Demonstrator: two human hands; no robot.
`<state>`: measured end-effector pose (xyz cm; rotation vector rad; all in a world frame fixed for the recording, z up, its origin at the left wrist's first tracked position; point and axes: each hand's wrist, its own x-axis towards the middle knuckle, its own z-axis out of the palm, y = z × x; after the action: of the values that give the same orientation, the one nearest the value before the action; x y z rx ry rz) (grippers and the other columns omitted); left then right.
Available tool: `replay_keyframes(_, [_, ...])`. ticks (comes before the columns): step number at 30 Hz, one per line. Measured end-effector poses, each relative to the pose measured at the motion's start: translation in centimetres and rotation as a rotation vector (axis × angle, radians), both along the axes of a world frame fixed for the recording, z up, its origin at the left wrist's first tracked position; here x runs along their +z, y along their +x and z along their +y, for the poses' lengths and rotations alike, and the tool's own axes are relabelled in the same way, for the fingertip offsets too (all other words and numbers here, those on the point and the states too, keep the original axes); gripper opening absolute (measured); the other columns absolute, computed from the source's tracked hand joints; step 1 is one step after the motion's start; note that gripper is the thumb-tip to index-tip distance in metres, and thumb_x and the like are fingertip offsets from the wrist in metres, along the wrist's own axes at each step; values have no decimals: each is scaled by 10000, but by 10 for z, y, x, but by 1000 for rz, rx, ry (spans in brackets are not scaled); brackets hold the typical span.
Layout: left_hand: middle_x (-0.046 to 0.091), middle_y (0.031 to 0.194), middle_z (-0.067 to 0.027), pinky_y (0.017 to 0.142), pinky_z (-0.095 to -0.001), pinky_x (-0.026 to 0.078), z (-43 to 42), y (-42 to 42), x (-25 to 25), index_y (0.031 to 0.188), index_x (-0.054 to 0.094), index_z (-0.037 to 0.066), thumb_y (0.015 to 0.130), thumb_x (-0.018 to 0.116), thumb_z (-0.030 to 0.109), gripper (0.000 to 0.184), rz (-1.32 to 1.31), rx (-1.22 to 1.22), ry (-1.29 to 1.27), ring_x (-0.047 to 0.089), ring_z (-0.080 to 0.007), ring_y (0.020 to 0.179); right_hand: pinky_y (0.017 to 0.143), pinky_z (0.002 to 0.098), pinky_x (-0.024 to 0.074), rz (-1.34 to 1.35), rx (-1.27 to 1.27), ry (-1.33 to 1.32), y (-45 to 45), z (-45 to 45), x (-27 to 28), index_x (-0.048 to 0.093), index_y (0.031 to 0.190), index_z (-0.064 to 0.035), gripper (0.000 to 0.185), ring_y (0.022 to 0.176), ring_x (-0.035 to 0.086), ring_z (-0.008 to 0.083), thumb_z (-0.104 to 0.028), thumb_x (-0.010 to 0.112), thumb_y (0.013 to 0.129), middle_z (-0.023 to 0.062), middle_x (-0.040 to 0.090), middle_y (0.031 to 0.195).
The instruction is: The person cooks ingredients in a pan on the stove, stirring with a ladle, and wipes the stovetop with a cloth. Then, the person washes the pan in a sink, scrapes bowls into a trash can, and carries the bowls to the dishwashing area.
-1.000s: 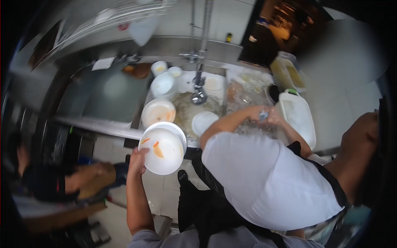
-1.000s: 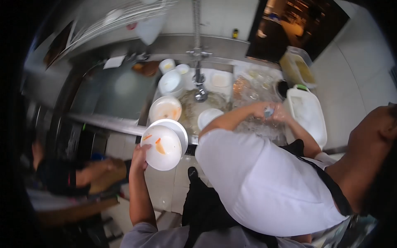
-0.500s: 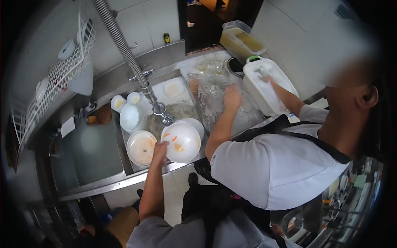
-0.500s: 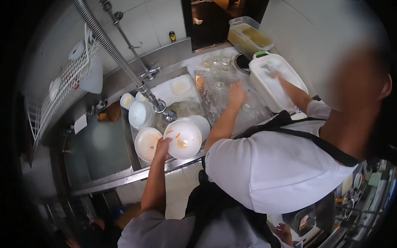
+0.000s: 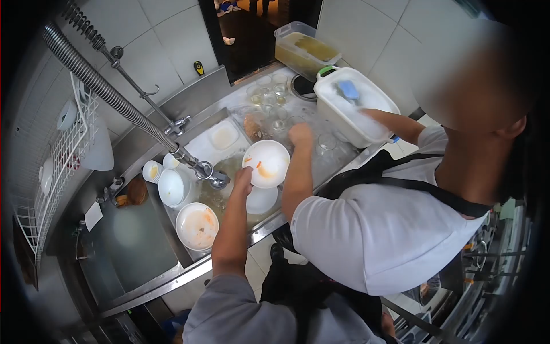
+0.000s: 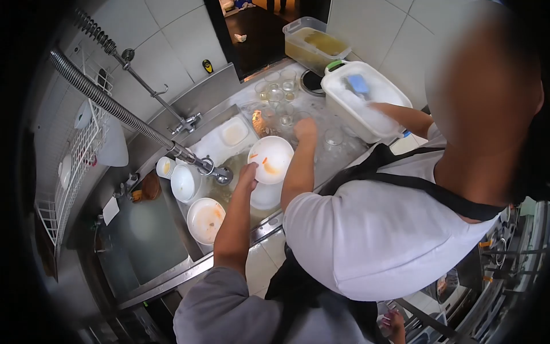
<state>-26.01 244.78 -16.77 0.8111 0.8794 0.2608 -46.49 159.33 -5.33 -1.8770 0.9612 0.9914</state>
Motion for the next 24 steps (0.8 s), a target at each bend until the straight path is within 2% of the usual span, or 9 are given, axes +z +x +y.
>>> replay_keyframes(6, [621,1186,-245,791,-556,580,-18,24,-5,1334,466,-84,920,499,137,470,91,-75,-7,679,-389,1016,661,460,544,-15,-45,-39,2,14,10,553,1214,-128,271,758,620,250,-259,532,977,92,618,971])
replay_keyframes(8, [565,1313,-255,904,-683,504,-36,35,16,1444,366,-19,925,474,151,557,81,-98,36,615,-448,1153,655,456,544,-23,-59,-42,3,21,10,549,1213,-125,271,758,618,247,-257,529,977,96,617,981])
replay_keyframes(9, [461,1451,-227,934,-739,445,-42,34,33,1521,265,99,970,482,244,610,108,-175,28,523,-482,1262,652,454,544,-28,-62,-44,5,23,10,547,1212,-123,271,758,617,246,-256,528,977,98,617,986])
replay_keyframes(13, [224,1609,-174,964,-758,391,-64,46,50,1571,125,196,1011,473,444,704,191,-236,85,333,-526,1394,644,448,543,-48,-77,-44,15,32,7,540,1211,-119,271,759,614,242,-253,524,976,104,615,1001])
replay_keyframes(17, [325,1577,-125,983,-681,401,-80,9,57,1574,173,198,998,494,506,728,220,-239,200,328,-458,1416,643,453,542,-73,-136,-1,25,42,1,543,1217,-120,287,772,625,253,-283,533,980,92,628,979])
replay_keyframes(20, [559,1282,-93,933,-552,487,-47,-85,-68,1458,384,166,972,569,364,557,111,77,346,511,-261,1191,631,447,539,-121,-64,29,46,52,-2,558,1195,-124,272,765,635,255,-285,548,977,86,637,960])
replay_keyframes(22, [639,1000,-100,881,-448,559,9,-130,-161,1209,552,57,893,613,173,342,-283,517,-60,637,-225,924,589,442,530,-203,153,111,29,30,-26,579,1156,-115,255,709,637,255,-275,590,957,91,644,951])
replay_keyframes(23, [652,888,-99,820,-364,583,46,-143,-190,992,617,61,884,616,175,157,-337,223,-141,653,-233,805,579,443,534,-447,542,113,16,4,-50,595,1158,-89,268,708,645,265,-266,602,957,97,659,965])
replay_keyframes(24, [680,1101,-142,924,-369,552,50,-130,-195,1148,647,-13,960,583,219,305,-368,276,-178,668,-271,1012,571,432,550,-84,178,140,10,-51,-127,638,1105,-65,233,710,655,260,-244,585,965,96,656,882])
